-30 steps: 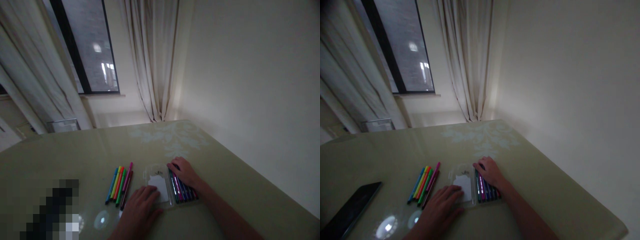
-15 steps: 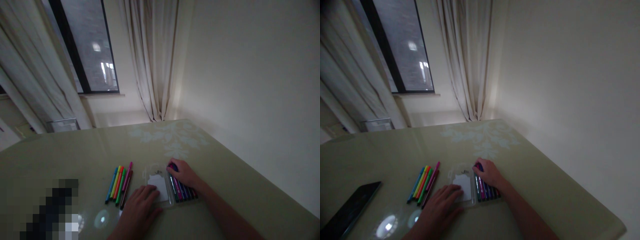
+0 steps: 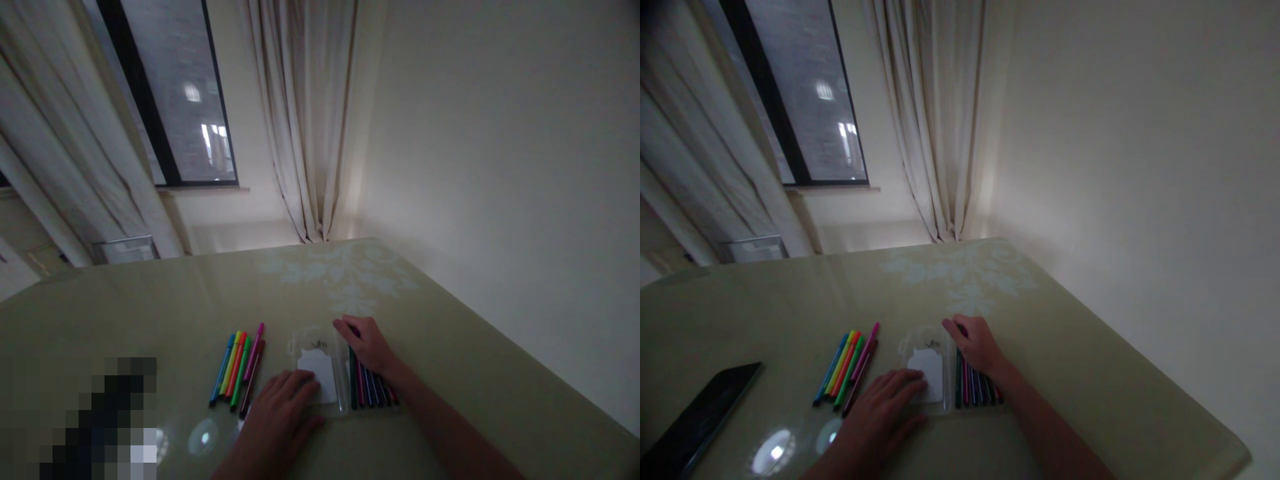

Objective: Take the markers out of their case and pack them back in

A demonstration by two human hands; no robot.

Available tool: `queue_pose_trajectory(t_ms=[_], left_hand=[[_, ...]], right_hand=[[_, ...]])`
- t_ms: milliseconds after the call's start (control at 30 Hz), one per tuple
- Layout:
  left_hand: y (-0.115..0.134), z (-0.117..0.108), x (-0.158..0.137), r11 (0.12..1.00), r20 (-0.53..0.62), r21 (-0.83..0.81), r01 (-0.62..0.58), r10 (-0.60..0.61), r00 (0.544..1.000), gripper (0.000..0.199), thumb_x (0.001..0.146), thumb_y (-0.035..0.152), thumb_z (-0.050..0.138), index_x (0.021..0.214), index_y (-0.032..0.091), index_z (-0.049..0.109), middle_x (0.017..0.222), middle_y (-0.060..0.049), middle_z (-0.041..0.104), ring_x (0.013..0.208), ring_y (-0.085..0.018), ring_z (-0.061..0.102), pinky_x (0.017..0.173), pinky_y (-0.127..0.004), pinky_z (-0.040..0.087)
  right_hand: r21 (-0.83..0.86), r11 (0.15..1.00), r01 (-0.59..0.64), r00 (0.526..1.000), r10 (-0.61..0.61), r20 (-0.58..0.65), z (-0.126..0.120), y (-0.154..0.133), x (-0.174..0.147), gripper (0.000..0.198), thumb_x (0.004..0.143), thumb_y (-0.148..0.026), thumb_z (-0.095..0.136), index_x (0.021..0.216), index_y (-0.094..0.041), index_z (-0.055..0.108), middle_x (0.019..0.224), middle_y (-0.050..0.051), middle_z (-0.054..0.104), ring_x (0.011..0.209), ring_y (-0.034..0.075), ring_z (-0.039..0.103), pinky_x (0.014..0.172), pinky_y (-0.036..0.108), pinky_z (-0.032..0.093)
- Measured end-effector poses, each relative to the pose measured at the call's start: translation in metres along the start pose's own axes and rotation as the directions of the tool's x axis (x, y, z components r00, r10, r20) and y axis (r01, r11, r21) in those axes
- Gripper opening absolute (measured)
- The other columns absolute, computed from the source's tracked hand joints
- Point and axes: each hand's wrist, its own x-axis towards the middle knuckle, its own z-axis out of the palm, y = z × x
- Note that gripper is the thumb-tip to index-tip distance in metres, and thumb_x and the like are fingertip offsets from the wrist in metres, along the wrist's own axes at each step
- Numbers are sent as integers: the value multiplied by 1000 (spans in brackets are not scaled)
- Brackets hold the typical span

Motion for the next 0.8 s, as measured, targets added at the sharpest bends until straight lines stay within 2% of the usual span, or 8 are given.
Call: queue_pose_trajectory(t_ms=[167, 267, 367, 500, 600, 700, 733, 800], left_hand=[[-2, -1, 0, 1000, 17, -12, 5, -5, 1000, 39, 92, 31, 72, 129, 32, 61, 133, -3, 68, 118, -27, 66, 98, -45, 57], [-3, 1, -1, 1000, 6, -10, 10, -10, 1000, 37, 92, 32, 71, 127, 31, 62, 132, -4, 69, 118, -27, 66, 98, -45, 57], [-3, 4, -1, 1000, -5, -3, 10, -10, 1000, 37, 91, 33, 72, 127, 31, 63, 131, -4, 70, 117, -28, 67, 98, -45, 57], [-5, 7, -2, 1000, -26, -3, 15, -15, 1000, 36, 93, 31, 70, 128, 31, 62, 133, -4, 69, 119, -27, 65, 99, -43, 56], [-5, 5, -2, 1000, -66, 10, -5, 5, 998, 48, 90, 40, 74, 134, 31, 58, 139, -5, 66, 126, -30, 60, 104, -46, 51], [3, 4, -1, 995, -90, -71, -64, 58, 994, 87, 79, 62, 78, 151, 29, 42, 148, -11, 58, 131, -36, 54, 107, -52, 47], [9, 6, -1, 987, -78, -146, -64, 53, 996, 89, 80, 64, 75, 153, 28, 39, 146, -12, 58, 129, -35, 55, 105, -51, 48], [23, 13, 1, 933, -23, -358, -21, 14, 1000, 67, 90, 58, 66, 147, 28, 47, 131, -11, 67, 116, -30, 62, 97, -43, 53]], right_hand=[[30, 997, 68, 994, -66, -85, -7, -8, -3, 54, 101, -52, 48, 59, -22, 33, 57, -6, 28, 53, 11, 31, 56, 28, 26], [58, 995, 84, 977, -71, -202, -16, -8, -3, 55, 101, -53, 47, 58, -23, 33, 56, -6, 27, 52, 11, 30, 54, 28, 25], [137, 988, 70, 931, -15, -365, -24, -5, 0, 56, 100, -58, 47, 58, -23, 36, 56, -6, 29, 52, 12, 30, 52, 28, 26], [245, 965, 93, 830, 60, -555, -24, -8, 1, 55, 101, -58, 48, 58, -23, 41, 55, -4, 36, 51, 13, 34, 51, 28, 30], [278, 951, 135, 804, 58, -592, -10, -23, -8, 52, 104, -50, 45, 60, -24, 41, 55, -4, 38, 50, 13, 36, 49, 28, 31], [168, 960, 224, 835, -100, -542, 10, -49, -29, 46, 106, -37, 44, 63, -23, 43, 55, -5, 39, 48, 12, 37, 47, 27, 30], [105, 945, 311, 816, -209, -539, 17, -58, -38, 41, 106, -33, 45, 66, -22, 45, 56, -4, 42, 49, 12, 39, 48, 27, 30], [36, 849, 526, 754, -447, -482, 28, -74, -52, 37, 105, -27, 42, 68, -22, 45, 57, -3, 45, 52, 12, 43, 52, 28, 33]])
